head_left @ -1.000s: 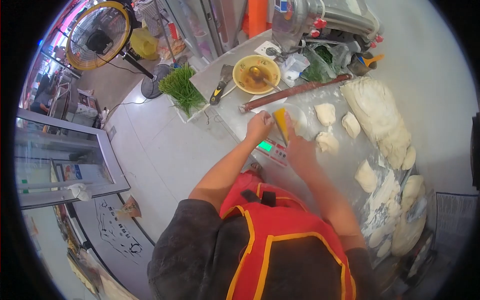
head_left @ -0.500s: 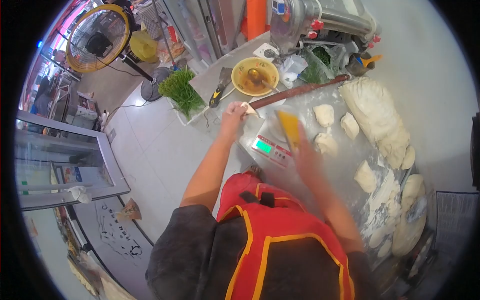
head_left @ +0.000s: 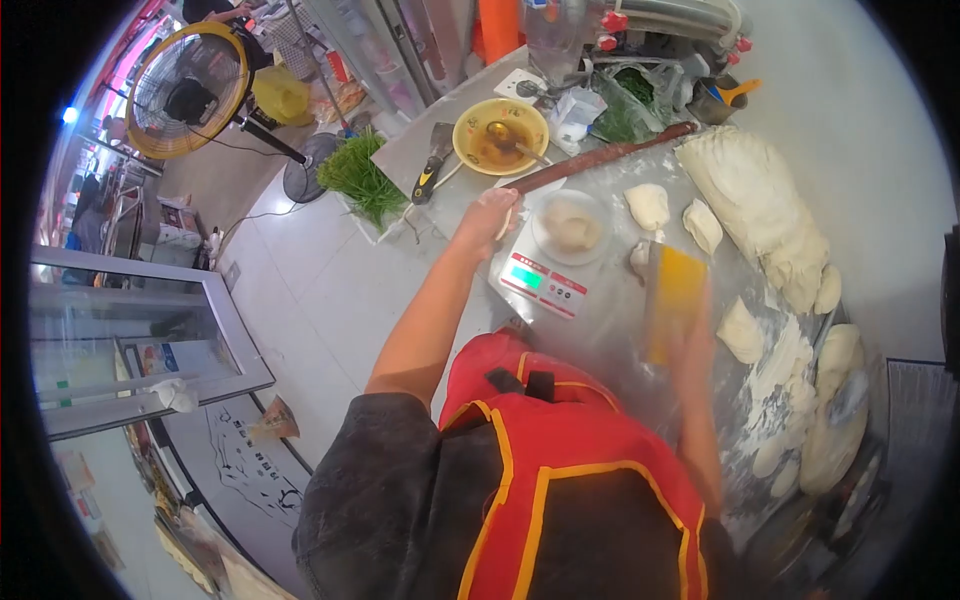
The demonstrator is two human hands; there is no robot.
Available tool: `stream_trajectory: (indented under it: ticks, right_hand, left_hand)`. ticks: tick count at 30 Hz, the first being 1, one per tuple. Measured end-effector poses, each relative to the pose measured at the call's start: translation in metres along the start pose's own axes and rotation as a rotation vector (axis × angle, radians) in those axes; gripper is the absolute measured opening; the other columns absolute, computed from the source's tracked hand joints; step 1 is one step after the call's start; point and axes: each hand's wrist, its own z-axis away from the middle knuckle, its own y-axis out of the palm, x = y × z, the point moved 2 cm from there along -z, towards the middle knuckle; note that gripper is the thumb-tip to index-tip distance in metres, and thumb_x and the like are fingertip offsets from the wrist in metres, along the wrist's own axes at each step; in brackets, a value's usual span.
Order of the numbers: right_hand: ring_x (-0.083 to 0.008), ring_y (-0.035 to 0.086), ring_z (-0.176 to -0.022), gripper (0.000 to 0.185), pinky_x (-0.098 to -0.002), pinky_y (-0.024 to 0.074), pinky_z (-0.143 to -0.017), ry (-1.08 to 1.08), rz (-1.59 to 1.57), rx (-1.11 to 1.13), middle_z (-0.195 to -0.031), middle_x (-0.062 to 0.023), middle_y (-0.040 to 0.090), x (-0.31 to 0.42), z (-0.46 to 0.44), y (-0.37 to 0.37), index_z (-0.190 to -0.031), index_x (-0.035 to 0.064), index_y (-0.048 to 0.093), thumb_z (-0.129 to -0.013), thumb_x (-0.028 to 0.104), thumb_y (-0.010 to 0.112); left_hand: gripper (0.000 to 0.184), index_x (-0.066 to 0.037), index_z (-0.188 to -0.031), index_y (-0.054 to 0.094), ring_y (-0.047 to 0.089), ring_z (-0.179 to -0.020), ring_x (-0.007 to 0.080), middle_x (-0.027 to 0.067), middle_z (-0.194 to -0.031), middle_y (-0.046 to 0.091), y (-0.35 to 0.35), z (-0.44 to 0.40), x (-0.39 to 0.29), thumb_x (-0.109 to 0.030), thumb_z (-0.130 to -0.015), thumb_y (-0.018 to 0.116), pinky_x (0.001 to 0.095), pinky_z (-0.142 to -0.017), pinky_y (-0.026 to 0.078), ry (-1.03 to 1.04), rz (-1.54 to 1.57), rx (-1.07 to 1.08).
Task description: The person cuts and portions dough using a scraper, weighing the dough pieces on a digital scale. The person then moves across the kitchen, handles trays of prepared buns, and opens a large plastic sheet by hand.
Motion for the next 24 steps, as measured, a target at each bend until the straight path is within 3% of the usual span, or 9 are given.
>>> stream_trajectory:
  ticks: [5, 9, 11, 15, 18, 21, 24]
  right_hand:
    - [-0.0467, 0.060, -0.077, 0.073, -0.0494, 0.0474, -0.066, 0.019, 0.001, 0.080, -0.093, -0.0283, 0.062, -0.005, 0.004, 0.007, -0.147, 0.0189, 0.011, -0.086, 0.009, 0.050]
    - [-0.0472, 0.059, -0.079, 0.070, -0.0495, 0.0478, -0.067, 0.035, -0.112, 0.139, -0.096, -0.0281, 0.061, -0.009, 0.004, 0.019, -0.146, 0.0186, 0.012, -0.087, 0.011, 0.049]
    - [-0.0457, 0.059, -0.082, 0.067, -0.0487, 0.0480, -0.069, -0.055, -0.147, 0.102, -0.101, -0.0260, 0.061, 0.004, 0.003, 0.018, -0.145, 0.0180, 0.017, -0.087, 0.012, 0.049]
    - [-0.0322, 0.061, -0.099, 0.062, -0.0359, 0.0484, -0.083, -0.020, -0.070, 0.273, -0.124, -0.0204, 0.054, 0.034, -0.008, 0.013, -0.143, 0.0086, 0.026, -0.086, 0.010, 0.050]
    - [-0.0366, 0.060, -0.100, 0.061, -0.0386, 0.0472, -0.085, -0.178, -0.035, 0.269, -0.123, -0.0212, 0.054, 0.049, -0.022, 0.020, -0.143, 0.0148, 0.027, -0.086, 0.009, 0.049]
    - [-0.0354, 0.061, -0.093, 0.063, -0.0410, 0.0479, -0.080, -0.422, -0.022, 0.254, -0.112, -0.0178, 0.060, 0.061, -0.042, 0.028, -0.144, 0.0220, 0.027, -0.087, 0.006, 0.048]
    - [-0.0321, 0.062, -0.071, 0.068, -0.0429, 0.0493, -0.065, -0.518, 0.177, 0.277, -0.083, -0.0141, 0.062, 0.067, -0.057, 0.044, -0.142, 0.0295, 0.030, -0.083, 0.001, 0.045]
  left_hand:
    - [0.015, -0.003, -0.095, 0.064, 0.048, -0.065, 0.0084, 0.0006, -0.076, 0.057, 0.007, 0.000, -0.003, -0.014, -0.087, 0.059, 0.0226, -0.056, 0.040, 0.015, -0.198, 0.015]
    - [0.015, -0.005, -0.096, 0.067, 0.053, -0.068, 0.0095, 0.0015, -0.082, 0.062, 0.004, -0.010, 0.008, -0.014, -0.086, 0.060, 0.0246, -0.060, 0.043, 0.056, -0.304, -0.032]
    - [0.018, -0.007, -0.097, 0.067, 0.057, -0.072, 0.0107, 0.0027, -0.083, 0.064, 0.005, -0.011, 0.009, -0.016, -0.084, 0.062, 0.0266, -0.063, 0.045, 0.058, -0.368, -0.050]
    - [0.022, -0.006, -0.090, 0.065, 0.062, -0.077, 0.0213, 0.0106, -0.083, 0.065, 0.009, -0.003, 0.016, -0.024, -0.078, 0.068, 0.0330, -0.069, 0.047, 0.203, -0.767, -0.062]
    - [0.026, -0.006, -0.087, 0.062, 0.062, -0.079, 0.0290, 0.0148, -0.084, 0.064, 0.014, -0.001, 0.039, -0.027, -0.074, 0.071, 0.0371, -0.072, 0.047, 0.263, -0.907, -0.078]
    - [0.029, -0.006, -0.090, 0.058, 0.062, -0.081, 0.0308, 0.0150, -0.085, 0.064, 0.023, 0.011, 0.049, -0.025, -0.073, 0.072, 0.0377, -0.073, 0.048, 0.285, -0.884, -0.112]
    - [0.028, -0.006, -0.089, 0.058, 0.062, -0.080, 0.0298, 0.0152, -0.086, 0.064, 0.024, 0.010, 0.065, -0.024, -0.073, 0.072, 0.0366, -0.073, 0.048, 0.250, -0.680, -0.092]
